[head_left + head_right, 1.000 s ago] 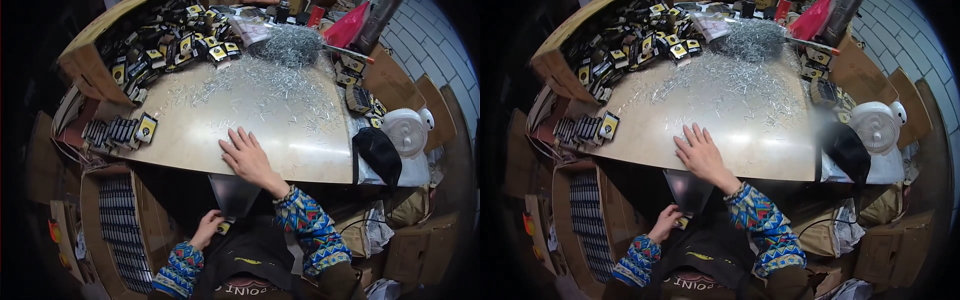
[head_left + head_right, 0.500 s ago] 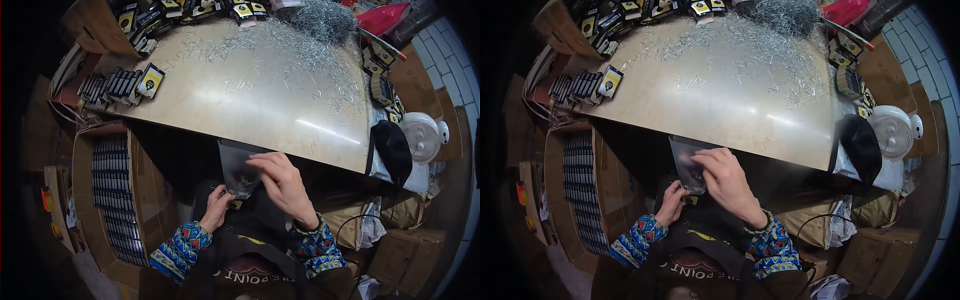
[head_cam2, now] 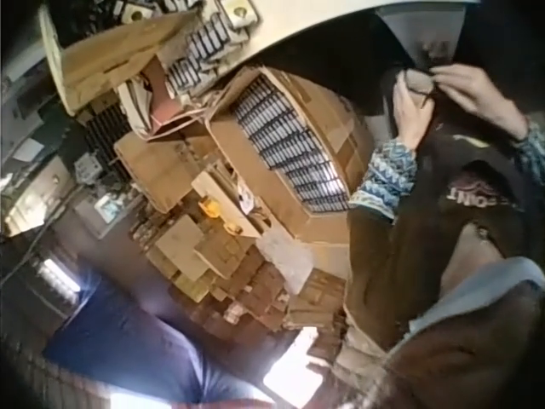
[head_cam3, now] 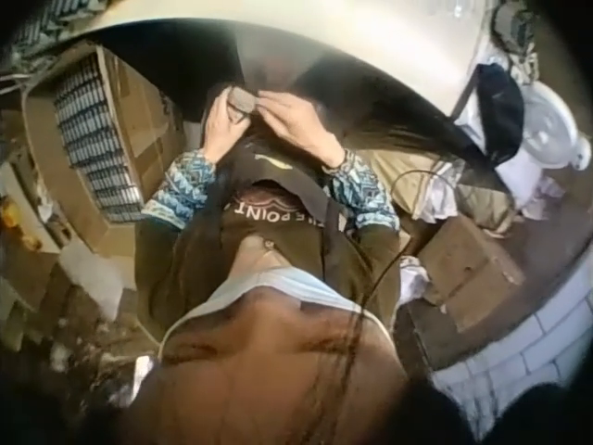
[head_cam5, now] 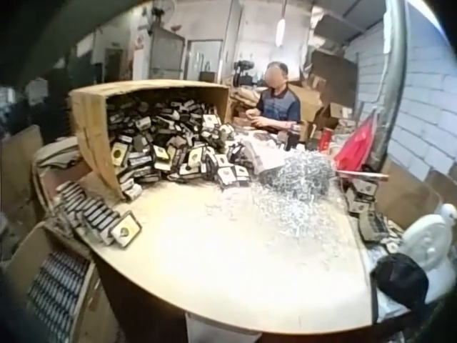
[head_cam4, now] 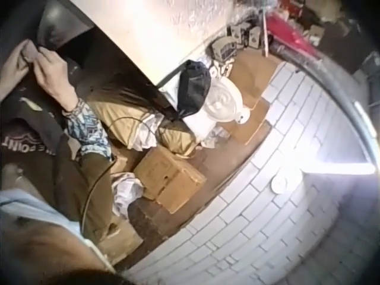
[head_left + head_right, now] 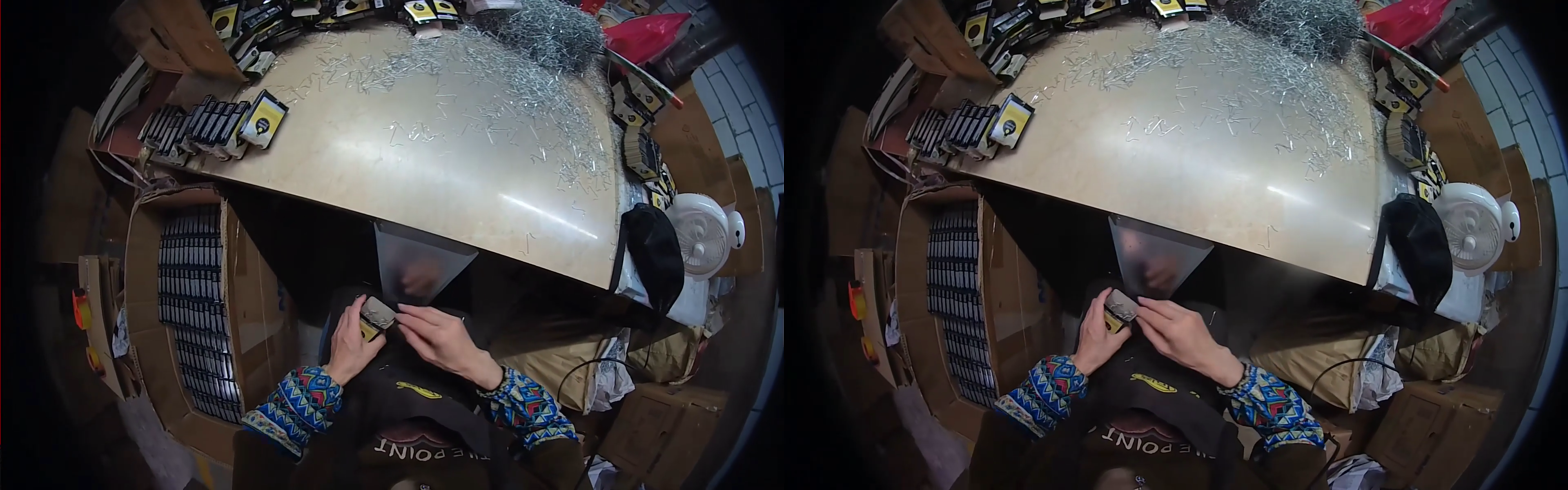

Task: Packaging small items into cardboard boxes at an assembly workbench.

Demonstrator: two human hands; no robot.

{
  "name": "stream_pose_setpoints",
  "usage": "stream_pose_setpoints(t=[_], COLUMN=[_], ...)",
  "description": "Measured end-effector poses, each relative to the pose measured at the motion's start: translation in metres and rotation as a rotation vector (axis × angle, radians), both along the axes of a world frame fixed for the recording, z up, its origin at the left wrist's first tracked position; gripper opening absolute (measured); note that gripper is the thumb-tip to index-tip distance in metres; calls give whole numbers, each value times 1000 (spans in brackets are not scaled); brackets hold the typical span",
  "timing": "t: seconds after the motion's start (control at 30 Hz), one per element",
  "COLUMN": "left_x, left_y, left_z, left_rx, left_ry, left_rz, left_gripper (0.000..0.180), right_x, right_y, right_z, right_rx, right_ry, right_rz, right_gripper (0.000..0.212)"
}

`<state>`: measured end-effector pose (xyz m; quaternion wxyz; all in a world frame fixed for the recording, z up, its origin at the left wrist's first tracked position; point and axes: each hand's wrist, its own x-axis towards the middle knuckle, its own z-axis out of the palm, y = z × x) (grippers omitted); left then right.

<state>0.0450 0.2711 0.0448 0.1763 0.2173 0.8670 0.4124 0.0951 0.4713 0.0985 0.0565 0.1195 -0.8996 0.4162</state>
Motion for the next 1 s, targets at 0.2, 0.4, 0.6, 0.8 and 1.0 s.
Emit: stream_pose_setpoints(t=[0.2, 0.4, 0.6, 0.8, 1.0], left_x=[-4, -26, -31, -36, -38], left_y=[15, 37, 52, 54, 58], left_z=[26, 42, 72, 73, 70], left_rx=[223, 165, 45, 81, 84], left_ry=[136, 322, 198, 327, 259], left_rz=[87, -58, 105, 43, 69], left_gripper=[76, 82, 68, 56, 46], right_x=[-8, -18, -20, -27, -30], right_y=[-20, -22, -22, -24, -30], right_z=[7, 7, 21, 29, 27], right_rx=[-15, -412, -532, -810, -520], right_ry=[181, 70, -20, -243, -10], right_rz=[-184, -351, -429, -602, -562], right_gripper=[31, 29, 25, 21, 21])
